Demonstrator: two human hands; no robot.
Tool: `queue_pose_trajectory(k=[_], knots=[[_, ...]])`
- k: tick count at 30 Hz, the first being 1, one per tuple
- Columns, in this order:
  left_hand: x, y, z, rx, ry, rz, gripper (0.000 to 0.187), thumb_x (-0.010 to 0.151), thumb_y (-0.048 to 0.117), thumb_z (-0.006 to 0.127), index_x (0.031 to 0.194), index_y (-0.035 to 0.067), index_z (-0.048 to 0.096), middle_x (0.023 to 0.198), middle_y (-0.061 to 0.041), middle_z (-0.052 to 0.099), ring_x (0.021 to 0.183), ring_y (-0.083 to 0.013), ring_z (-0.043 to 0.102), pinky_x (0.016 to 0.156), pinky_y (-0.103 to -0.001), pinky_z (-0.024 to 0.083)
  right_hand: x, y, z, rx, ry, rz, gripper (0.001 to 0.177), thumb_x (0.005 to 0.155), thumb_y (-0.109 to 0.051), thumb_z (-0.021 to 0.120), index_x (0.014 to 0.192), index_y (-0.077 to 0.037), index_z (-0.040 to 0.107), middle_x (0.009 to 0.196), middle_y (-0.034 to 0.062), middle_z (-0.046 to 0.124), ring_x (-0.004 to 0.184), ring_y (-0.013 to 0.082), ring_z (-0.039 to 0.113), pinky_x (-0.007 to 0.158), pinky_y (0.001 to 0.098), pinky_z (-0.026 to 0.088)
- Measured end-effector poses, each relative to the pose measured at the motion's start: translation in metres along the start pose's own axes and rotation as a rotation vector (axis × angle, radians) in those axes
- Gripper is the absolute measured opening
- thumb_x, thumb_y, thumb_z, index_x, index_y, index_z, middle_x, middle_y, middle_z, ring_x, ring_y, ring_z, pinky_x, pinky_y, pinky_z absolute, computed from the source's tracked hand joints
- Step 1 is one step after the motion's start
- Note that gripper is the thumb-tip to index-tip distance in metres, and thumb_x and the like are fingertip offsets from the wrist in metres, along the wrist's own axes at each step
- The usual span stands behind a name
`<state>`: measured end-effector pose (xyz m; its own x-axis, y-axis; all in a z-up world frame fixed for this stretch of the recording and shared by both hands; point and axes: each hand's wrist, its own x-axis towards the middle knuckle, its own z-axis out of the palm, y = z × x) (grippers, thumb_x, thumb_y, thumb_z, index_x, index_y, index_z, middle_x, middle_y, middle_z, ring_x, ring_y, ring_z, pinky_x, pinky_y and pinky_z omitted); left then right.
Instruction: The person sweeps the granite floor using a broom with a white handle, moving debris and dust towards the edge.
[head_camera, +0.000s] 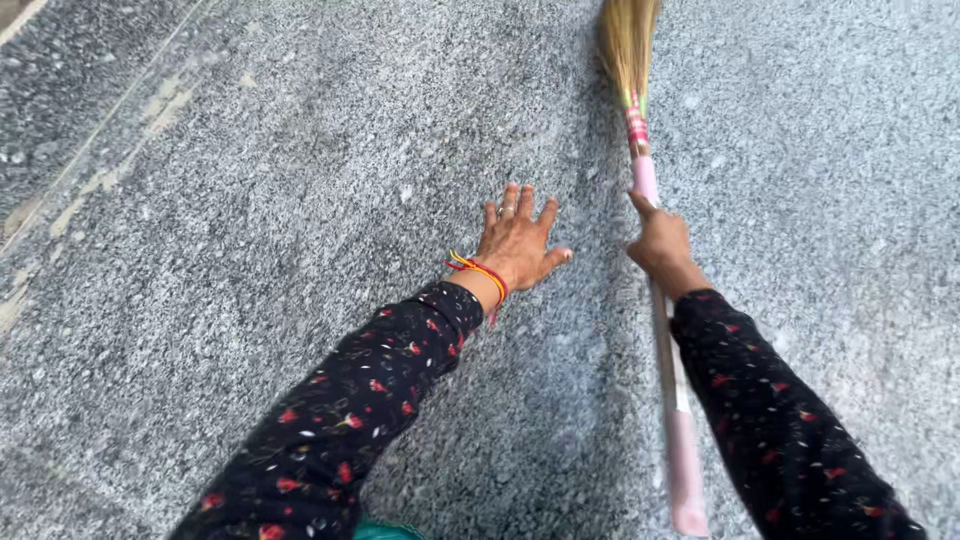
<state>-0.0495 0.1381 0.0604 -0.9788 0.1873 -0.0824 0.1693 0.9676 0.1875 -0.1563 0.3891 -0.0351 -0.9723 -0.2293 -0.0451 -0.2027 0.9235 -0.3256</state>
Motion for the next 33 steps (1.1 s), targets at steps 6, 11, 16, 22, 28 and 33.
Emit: queue_pose_trajectory(k=[6,11,16,22,28,33], knots=[[0.011,0.002,-0.005,0.055,-0.047,0.034,0.084,0.093,0.062,0.058,0.157,0.014,0.031,0.163,-0.028,0.021,0.153,-0.0479,0.012,0.119,-0.067,0.016,0.009,-0.04,0.006,-0.073,-0.068,-0.136,0.078,0.073,-0.006,0.073,0.145,-0.027,0.055,0.098,0.0222,0.074,0.093,0.0404,0.074,0.084,0.0495,0.06],[0.028,0.006,0.012,0.123,-0.1,0.063,0.088,0.091,0.063,0.06,0.158,0.014,0.029,0.164,-0.026,0.02,0.154,-0.0466,0.012,0.12,-0.065,0.016,-0.044,-0.041,0.016,-0.362,-0.332,-0.311,0.059,0.095,-0.01,0.063,0.143,-0.043,0.055,0.109,0.0176,0.07,0.085,0.0337,0.074,0.071,0.0462,0.063],[0.05,0.027,0.016,0.062,-0.157,0.097,0.085,0.09,0.061,0.064,0.156,0.015,0.035,0.163,-0.023,0.027,0.156,-0.0438,0.015,0.123,-0.063,0.017,-0.087,0.019,-0.014,-0.36,-0.379,-0.247,0.088,0.093,-0.001,0.061,0.149,-0.063,0.035,0.119,0.0127,0.067,0.079,0.0212,0.075,0.066,0.0345,0.065],[0.06,0.023,0.028,0.063,-0.076,0.263,0.086,0.088,0.055,0.07,0.155,0.013,0.036,0.161,-0.026,0.026,0.152,-0.045,0.017,0.119,-0.064,0.017,-0.042,0.057,-0.059,-0.425,-0.352,0.123,0.092,0.089,-0.003,0.065,0.16,-0.048,0.028,0.1,0.0124,0.074,0.083,0.023,0.076,0.069,0.0347,0.066],[0.064,0.0,0.035,0.283,-0.024,0.338,0.089,0.085,0.057,0.073,0.156,0.017,0.037,0.164,-0.022,0.026,0.155,-0.0404,0.017,0.121,-0.062,0.015,0.013,0.026,-0.061,-0.385,-0.185,0.109,0.059,0.082,-0.009,0.072,0.138,-0.018,0.056,0.094,0.0143,0.073,0.081,0.028,0.076,0.072,0.039,0.062],[0.072,-0.009,0.032,0.29,-0.002,0.276,0.091,0.084,0.058,0.073,0.157,0.018,0.035,0.164,-0.022,0.024,0.154,-0.0405,0.015,0.12,-0.061,0.014,-0.025,-0.012,0.007,-0.267,-0.302,0.081,0.039,0.094,-0.008,0.062,0.132,-0.001,0.061,0.093,0.0139,0.076,0.072,0.0226,0.075,0.061,0.0355,0.064]])
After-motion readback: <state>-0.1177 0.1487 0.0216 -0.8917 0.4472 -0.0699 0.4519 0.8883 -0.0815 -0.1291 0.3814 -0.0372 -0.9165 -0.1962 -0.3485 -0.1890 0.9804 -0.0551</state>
